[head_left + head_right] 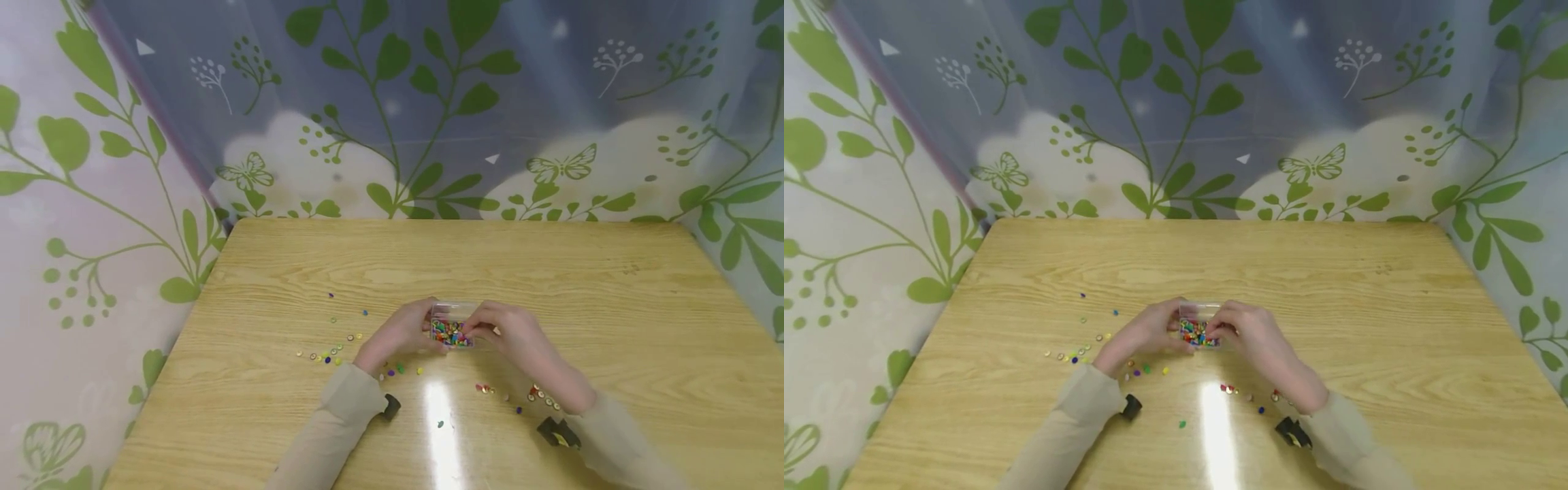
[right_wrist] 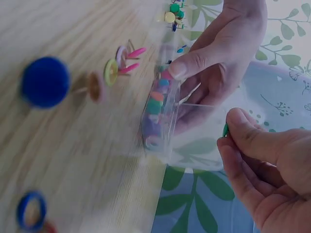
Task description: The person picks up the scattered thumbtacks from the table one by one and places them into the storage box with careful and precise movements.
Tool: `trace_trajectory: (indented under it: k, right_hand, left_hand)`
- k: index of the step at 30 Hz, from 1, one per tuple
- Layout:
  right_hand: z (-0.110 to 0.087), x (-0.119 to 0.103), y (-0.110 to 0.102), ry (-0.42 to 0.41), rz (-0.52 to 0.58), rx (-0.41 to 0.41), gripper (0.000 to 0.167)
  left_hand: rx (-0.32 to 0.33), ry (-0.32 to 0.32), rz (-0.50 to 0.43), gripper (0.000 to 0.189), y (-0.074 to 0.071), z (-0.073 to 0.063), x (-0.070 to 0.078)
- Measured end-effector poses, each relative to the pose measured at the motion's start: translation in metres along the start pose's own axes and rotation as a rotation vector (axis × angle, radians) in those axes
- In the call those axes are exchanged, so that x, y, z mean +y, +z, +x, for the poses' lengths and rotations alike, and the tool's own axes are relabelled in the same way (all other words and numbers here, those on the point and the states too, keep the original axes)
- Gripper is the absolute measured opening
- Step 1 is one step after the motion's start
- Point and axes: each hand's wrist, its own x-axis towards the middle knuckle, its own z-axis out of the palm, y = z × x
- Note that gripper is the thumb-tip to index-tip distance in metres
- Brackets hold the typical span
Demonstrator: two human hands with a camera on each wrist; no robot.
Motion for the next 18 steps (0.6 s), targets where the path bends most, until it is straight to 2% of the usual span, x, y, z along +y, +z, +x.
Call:
trace_trajectory:
  k: [6, 11, 14, 18]
  right_hand:
    - [0.004, 0.001, 0.007, 0.039, -0.004, -0.080, 0.016]
    - [-0.001, 0.003, -0.001, 0.104, -0.001, -0.131, 0.022]
    - [-0.008, 0.005, -0.011, 0.130, -0.021, -0.131, 0.022]
    - [-0.022, 0.011, -0.028, 0.107, -0.092, -0.098, 0.023]
  left_hand:
    - [-0.010, -0.018, 0.013, 0.067, 0.000, 0.000, 0.001]
    - [-0.011, -0.026, 0.020, 0.067, 0.000, 0.000, 0.001]
    - [-0.005, -0.018, 0.022, 0.066, 0.000, 0.000, 0.001]
    - [-0.005, -0.020, 0.034, 0.065, -0.001, -0.001, 0.002]
